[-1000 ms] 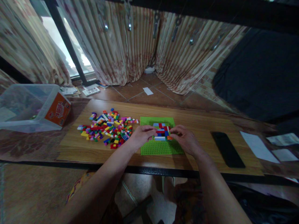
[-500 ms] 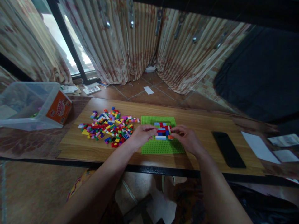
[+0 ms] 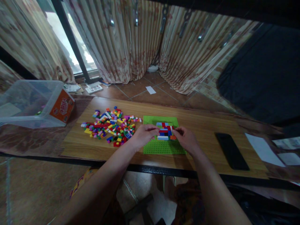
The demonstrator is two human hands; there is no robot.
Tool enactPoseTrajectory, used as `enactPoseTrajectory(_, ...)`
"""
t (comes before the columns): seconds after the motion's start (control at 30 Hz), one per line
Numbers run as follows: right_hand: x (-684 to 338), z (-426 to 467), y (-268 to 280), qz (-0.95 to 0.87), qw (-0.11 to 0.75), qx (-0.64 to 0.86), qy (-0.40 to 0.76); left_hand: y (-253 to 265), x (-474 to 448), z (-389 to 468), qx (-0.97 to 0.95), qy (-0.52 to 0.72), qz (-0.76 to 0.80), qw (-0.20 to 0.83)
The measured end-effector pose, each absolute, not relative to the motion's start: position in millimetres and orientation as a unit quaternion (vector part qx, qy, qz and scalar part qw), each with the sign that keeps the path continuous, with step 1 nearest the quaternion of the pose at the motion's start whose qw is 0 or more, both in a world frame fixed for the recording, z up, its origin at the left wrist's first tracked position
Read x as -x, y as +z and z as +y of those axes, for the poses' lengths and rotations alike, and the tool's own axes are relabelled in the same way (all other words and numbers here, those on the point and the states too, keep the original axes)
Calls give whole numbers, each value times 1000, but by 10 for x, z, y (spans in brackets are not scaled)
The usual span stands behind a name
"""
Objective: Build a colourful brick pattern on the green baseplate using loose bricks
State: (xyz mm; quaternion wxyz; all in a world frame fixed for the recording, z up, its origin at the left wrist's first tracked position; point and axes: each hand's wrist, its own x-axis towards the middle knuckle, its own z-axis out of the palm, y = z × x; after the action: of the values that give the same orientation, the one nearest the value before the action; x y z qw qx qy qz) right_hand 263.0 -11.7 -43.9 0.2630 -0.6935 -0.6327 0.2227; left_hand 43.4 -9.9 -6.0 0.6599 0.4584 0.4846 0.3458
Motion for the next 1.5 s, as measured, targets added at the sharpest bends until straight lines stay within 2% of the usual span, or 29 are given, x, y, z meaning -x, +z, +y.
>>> enactPoseTrajectory(0.8, -2556, -139, -410, -649, 230, 697, 201, -104, -407, -73, -509, 339, 488, 623)
enactPoseTrajectory(0.97, -2557, -128, -378, -644, 215, 716, 164, -83, -119, 43, -545, 364, 502, 564)
enactPoseTrajectory(1.23, -2487, -152, -367, -650, 207, 718, 137, 78, 539, 132, -619, 374, 580, 375)
enactPoseTrajectory(1.5, -2452, -149, -391, -660, 178, 721, 112, -50, 563, 122, -681, 309, 545, 380)
